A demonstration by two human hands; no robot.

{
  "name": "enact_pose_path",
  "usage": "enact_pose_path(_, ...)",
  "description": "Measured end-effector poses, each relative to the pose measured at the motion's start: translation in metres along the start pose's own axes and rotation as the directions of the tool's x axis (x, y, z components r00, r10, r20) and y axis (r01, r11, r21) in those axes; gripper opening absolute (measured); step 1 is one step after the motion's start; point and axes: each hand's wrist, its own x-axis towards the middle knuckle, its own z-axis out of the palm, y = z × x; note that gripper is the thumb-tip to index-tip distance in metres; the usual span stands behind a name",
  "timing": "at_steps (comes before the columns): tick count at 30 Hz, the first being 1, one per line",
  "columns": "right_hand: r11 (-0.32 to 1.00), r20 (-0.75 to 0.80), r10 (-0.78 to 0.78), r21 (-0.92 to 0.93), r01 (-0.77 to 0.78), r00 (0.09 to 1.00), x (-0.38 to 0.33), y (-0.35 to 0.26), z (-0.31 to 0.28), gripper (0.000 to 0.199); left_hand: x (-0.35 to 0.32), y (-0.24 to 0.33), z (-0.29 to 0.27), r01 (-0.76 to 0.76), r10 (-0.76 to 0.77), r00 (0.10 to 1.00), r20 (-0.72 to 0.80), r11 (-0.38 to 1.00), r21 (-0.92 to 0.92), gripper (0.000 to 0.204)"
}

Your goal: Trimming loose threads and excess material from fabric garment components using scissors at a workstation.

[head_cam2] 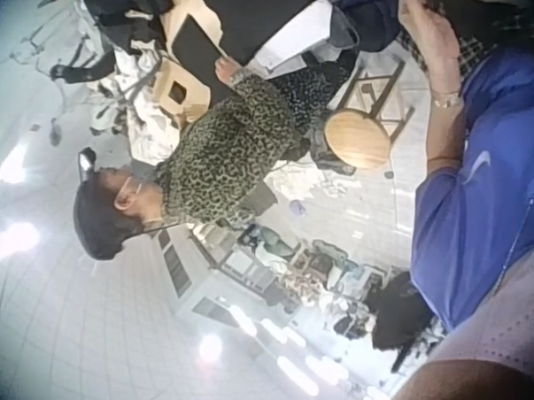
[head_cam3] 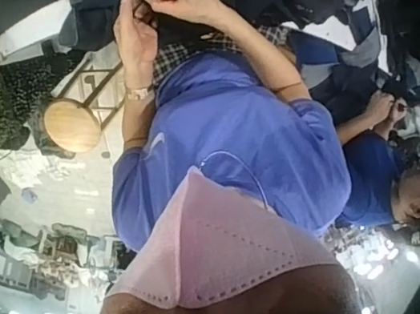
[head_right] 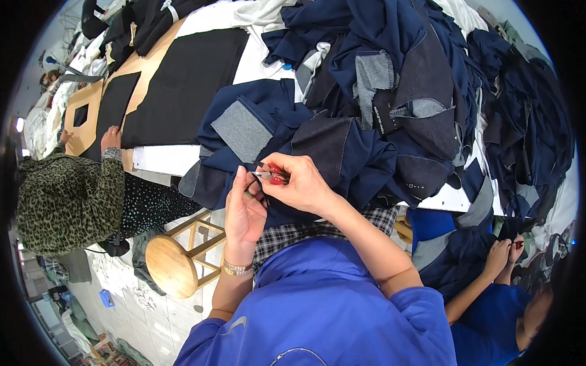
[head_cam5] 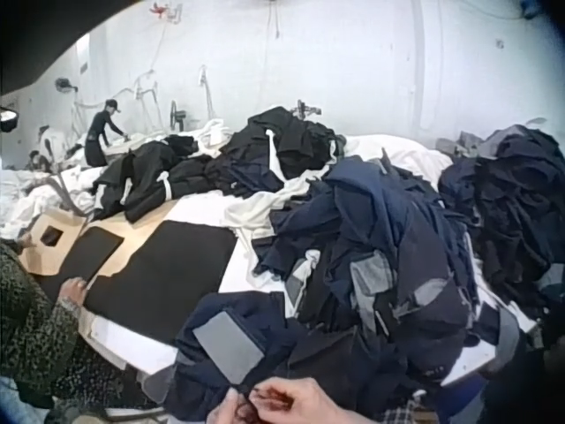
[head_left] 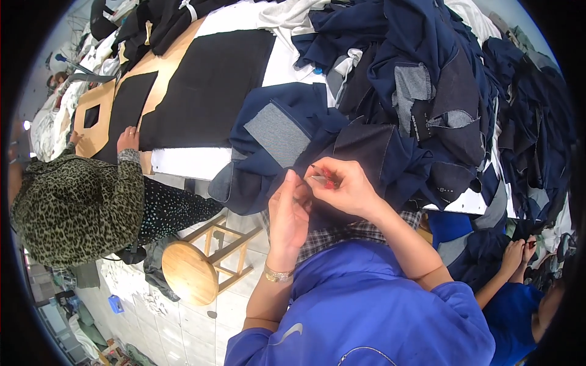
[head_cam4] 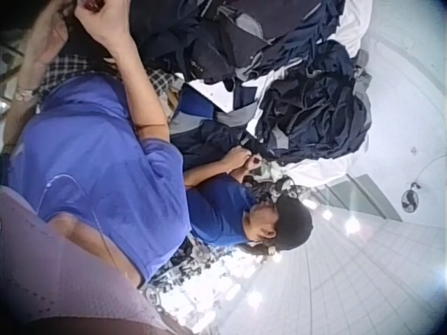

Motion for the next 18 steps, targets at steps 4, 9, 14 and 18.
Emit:
enact_pose_path(4, 0.998, 0.026, -0.067, -0.009, 0.067, 0.997, -0.0012, 0.0018, -0.0006, 0.01, 0.0009, 0.0014, -0.0001, -0.053, 0.049, 0.998, 0.027, 0.986, 0.156, 0.017)
enact_pose_path(9, 0.982, -0.102, -0.001, 0.186, 0.02, 0.995, -0.0029, 0.0014, 0.0017, 0.016, 0.0022, -0.0003, -0.0018, -0.111, 0.107, 0.993, 0.042, 0.986, 0.127, 0.014)
enact_pose_path(14, 0.995, -0.099, 0.026, 0.095, -0.017, 0.995, -0.0061, -0.0015, -0.0029, 0.015, 0.0003, -0.0036, -0.0012, -0.158, 0.158, 0.986, 0.045, 0.987, -0.002, 0.012)
enact_pose_path(18, 0.999, -0.115, 0.021, 0.05, -0.015, 0.993, -0.0079, 0.0025, -0.0043, 0.014, 0.0, -0.0056, 0.001, -0.205, 0.204, 0.978, 0.036, 0.979, 0.015, 0.012)
